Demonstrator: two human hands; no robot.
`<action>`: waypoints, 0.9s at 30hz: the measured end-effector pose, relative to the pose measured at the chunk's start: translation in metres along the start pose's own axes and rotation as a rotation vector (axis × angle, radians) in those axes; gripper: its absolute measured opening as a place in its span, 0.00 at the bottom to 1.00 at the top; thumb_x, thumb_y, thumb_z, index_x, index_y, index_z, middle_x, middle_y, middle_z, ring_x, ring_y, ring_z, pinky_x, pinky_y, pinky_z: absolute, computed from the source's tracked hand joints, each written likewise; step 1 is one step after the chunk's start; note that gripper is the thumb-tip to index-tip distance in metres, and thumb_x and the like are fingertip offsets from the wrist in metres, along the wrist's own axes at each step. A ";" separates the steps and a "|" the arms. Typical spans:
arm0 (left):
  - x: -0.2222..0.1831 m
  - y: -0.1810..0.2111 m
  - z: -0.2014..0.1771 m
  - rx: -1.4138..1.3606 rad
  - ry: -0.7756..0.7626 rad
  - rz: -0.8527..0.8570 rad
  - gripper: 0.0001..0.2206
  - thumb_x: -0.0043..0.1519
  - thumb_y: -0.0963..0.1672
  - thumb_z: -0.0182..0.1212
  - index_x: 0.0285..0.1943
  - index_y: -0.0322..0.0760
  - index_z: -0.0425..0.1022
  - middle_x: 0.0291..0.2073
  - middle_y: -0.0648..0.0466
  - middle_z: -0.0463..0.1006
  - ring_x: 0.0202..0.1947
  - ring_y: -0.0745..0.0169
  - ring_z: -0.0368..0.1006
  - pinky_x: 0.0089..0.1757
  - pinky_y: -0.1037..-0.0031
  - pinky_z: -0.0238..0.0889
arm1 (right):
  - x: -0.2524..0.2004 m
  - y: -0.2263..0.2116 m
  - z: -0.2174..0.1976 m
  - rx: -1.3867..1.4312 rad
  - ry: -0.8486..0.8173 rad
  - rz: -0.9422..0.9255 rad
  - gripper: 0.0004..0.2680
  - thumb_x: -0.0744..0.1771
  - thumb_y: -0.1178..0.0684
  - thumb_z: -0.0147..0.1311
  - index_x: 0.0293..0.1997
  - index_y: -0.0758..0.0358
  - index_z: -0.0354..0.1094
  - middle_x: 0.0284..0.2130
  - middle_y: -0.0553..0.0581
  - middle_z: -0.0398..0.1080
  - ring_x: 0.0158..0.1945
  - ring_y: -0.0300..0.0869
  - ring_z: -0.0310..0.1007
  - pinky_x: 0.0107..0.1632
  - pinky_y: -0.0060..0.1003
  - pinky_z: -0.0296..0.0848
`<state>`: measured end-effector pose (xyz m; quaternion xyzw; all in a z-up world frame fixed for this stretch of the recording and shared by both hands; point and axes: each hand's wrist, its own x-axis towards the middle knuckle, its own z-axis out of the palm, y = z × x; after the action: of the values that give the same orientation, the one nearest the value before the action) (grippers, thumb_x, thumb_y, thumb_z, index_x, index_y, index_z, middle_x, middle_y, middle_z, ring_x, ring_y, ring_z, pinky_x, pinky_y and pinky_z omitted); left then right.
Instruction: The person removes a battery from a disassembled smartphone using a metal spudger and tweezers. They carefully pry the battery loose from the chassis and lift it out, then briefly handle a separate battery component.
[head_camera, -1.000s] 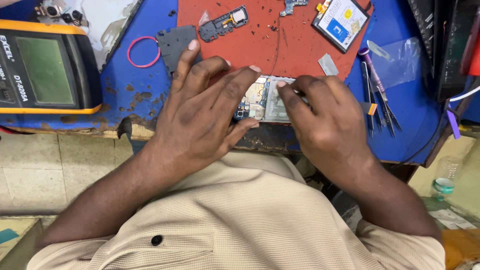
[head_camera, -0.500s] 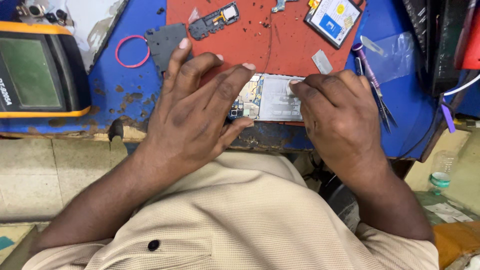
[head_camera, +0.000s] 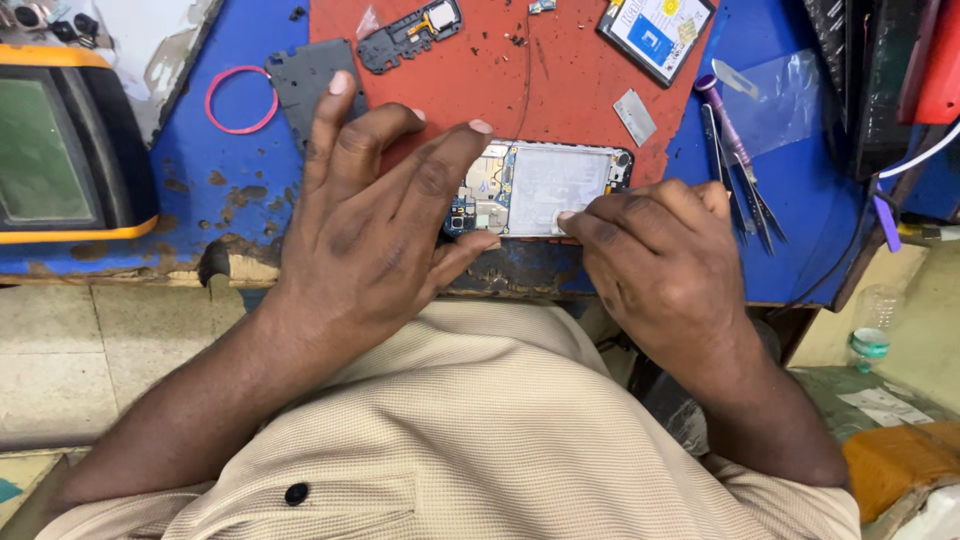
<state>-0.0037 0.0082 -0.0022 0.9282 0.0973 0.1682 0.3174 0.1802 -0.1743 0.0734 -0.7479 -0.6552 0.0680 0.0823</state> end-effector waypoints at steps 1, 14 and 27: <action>0.000 0.000 0.000 -0.008 0.002 0.005 0.36 0.63 0.54 0.73 0.75 0.33 0.62 0.57 0.48 0.74 0.63 0.47 0.62 0.72 0.40 0.37 | 0.002 0.000 0.000 0.002 0.007 0.000 0.08 0.64 0.60 0.67 0.46 0.59 0.78 0.40 0.49 0.75 0.42 0.43 0.70 0.45 0.42 0.59; -0.003 -0.003 -0.002 -0.006 -0.013 0.034 0.35 0.68 0.53 0.71 0.77 0.31 0.60 0.63 0.50 0.72 0.67 0.46 0.60 0.73 0.40 0.37 | 0.028 -0.018 0.025 0.039 0.148 0.099 0.07 0.68 0.63 0.66 0.50 0.62 0.75 0.42 0.54 0.72 0.44 0.45 0.72 0.47 0.39 0.72; -0.004 -0.006 -0.002 -0.021 -0.019 0.025 0.36 0.67 0.53 0.71 0.77 0.30 0.61 0.61 0.49 0.74 0.67 0.45 0.60 0.73 0.39 0.35 | 0.030 -0.014 0.003 0.178 -0.055 -0.114 0.10 0.64 0.62 0.64 0.48 0.67 0.75 0.43 0.56 0.73 0.45 0.48 0.73 0.48 0.44 0.70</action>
<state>-0.0089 0.0126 -0.0049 0.9275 0.0808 0.1641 0.3261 0.1701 -0.1422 0.0734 -0.6968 -0.6902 0.1419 0.1343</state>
